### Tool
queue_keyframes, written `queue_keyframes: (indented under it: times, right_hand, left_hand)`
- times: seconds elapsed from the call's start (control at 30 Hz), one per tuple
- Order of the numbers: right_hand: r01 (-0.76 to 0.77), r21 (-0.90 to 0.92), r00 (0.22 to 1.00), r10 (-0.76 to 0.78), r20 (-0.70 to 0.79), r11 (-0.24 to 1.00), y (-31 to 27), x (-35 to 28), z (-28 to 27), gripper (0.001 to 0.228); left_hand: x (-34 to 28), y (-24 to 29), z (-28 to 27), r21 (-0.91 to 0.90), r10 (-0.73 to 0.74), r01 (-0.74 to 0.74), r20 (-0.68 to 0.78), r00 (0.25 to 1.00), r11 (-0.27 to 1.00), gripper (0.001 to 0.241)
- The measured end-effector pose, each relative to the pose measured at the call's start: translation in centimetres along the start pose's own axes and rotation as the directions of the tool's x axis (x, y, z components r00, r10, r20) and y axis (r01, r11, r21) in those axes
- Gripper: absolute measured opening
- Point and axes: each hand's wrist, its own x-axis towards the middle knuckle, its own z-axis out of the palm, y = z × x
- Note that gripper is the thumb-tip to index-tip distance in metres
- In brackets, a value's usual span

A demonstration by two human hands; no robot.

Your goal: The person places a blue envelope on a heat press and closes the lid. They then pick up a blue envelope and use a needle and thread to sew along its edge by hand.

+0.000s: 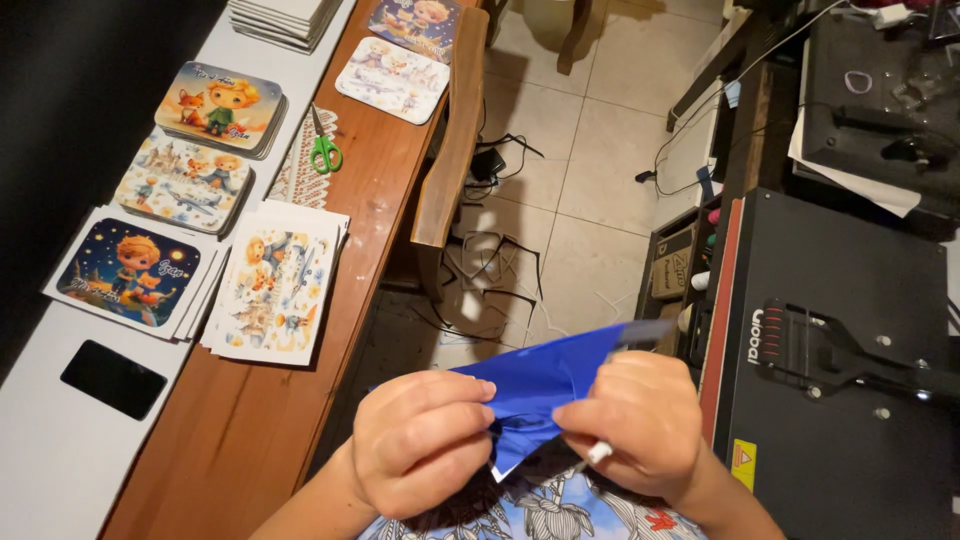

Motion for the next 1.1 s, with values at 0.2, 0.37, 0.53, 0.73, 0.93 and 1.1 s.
queue_keyframes:
  times: [0.2, 0.37, 0.53, 0.73, 0.93, 1.1]
  right_hand:
    - [0.168, -0.118, 0.985, -0.171, -0.016, 0.979, 0.2, -1.3, 0.2, 0.009]
    - [0.193, -0.128, 0.98, -0.197, -0.024, 0.973, 0.5, -1.7, 0.6, 0.011]
    - [0.159, -0.186, 0.982, -0.174, -0.07, 0.97, 0.7, -2.1, 0.9, 0.01]
    - [0.165, -0.179, 0.977, -0.186, -0.105, 0.97, 0.7, -1.3, 1.2, 0.016]
    - [0.088, -0.159, 0.994, -0.076, 0.081, 0.983, 1.5, -3.2, 1.5, 0.027]
    - [-0.246, 0.244, 0.969, 0.244, 0.041, 0.938, 1.2, -1.8, -0.4, 0.029]
  left_hand:
    - [0.6, 0.7, 0.5, -0.007, -0.234, 0.235, -0.131, 0.963, 0.972, 0.012]
    - [0.8, 1.6, -0.1, -0.144, -0.456, 0.436, -0.177, 0.872, 0.889, 0.01]
    - [-0.3, 2.3, 0.6, -0.246, -0.549, 0.503, -0.536, 0.642, 0.829, 0.017]
    - [1.3, 2.7, -1.3, -0.226, -0.854, 0.896, 0.285, 0.435, 0.381, 0.024]
    - [1.4, 2.5, 1.2, -0.22, -0.86, 0.862, 0.141, 0.491, 0.457, 0.019]
    - [3.4, 2.9, 0.0, -0.231, -0.777, 0.79, 0.166, 0.607, 0.568, 0.019]
